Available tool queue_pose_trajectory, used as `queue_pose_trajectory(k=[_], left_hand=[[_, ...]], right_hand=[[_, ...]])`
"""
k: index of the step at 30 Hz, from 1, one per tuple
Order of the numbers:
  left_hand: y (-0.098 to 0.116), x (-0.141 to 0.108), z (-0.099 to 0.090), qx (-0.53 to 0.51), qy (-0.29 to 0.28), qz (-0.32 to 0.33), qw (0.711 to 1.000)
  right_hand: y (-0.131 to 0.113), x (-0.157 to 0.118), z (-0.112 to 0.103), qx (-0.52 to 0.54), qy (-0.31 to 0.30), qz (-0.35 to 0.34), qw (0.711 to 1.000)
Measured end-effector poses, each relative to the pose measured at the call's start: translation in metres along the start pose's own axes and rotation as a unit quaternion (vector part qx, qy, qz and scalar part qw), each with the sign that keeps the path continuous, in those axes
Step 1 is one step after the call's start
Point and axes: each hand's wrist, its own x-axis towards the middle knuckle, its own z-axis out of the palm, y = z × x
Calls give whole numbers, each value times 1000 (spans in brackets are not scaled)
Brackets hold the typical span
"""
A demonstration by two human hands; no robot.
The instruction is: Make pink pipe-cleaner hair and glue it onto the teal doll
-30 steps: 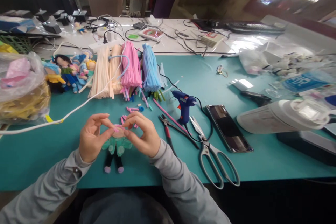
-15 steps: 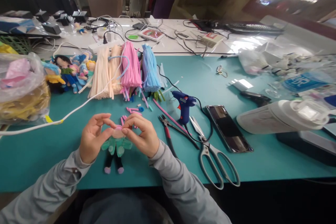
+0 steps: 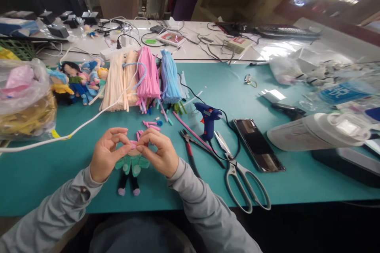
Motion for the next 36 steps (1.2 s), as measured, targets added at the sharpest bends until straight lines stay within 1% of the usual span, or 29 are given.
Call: queue_pose_trajectory(k=[3, 6, 7, 9, 12, 14, 17, 19, 20, 22, 25, 27, 29, 31, 33, 36], left_hand=[[1, 0, -1, 4, 1, 6, 1000], [4, 1, -1, 7, -5, 19, 1000], [4, 1, -1, 23, -8, 26, 999], [3, 3, -2, 85, -10, 47, 995], [-5, 4, -4, 204, -15, 84, 975], [-12, 5, -4, 262, -37, 117, 957], [-18, 6, -3, 315, -54, 166, 933], [-18, 6, -3, 327, -46, 174, 928], [-16, 6, -2, 325, -44, 166, 930], [-13, 5, -2, 293, -52, 129, 946], [-7, 2, -1, 194, -78, 68, 975], [-5, 0, -1, 126, -81, 67, 986], [-3, -3, -1, 70, -80, 102, 989], [-2, -7, -2, 29, -79, 150, 985], [-1, -8, -2, 7, -82, 200, 976], [1, -8, -2, 3, -90, 270, 959]], right_hand=[[0, 0, 0, -1, -2, 4, 1000], [0, 1, -1, 11, 21, 25, 999], [0, 1, -2, 17, 36, 38, 998], [0, 1, -3, 32, 65, 70, 995], [2, 2, -5, 54, 92, 109, 988], [3, 2, -5, 62, 101, 121, 985], [4, 4, -6, 64, 116, 129, 983], [4, 4, -6, 67, 122, 131, 981], [3, 4, -6, 71, 124, 133, 981], [3, 4, -6, 84, 125, 139, 979], [3, 4, -6, 111, 130, 151, 974], [4, 3, -7, 132, 131, 154, 970], [3, 3, -7, 155, 131, 143, 969], [1, 3, -7, 172, 131, 117, 969], [-1, 2, -7, 184, 131, 87, 970], [-4, 1, -5, 189, 123, 56, 973]])
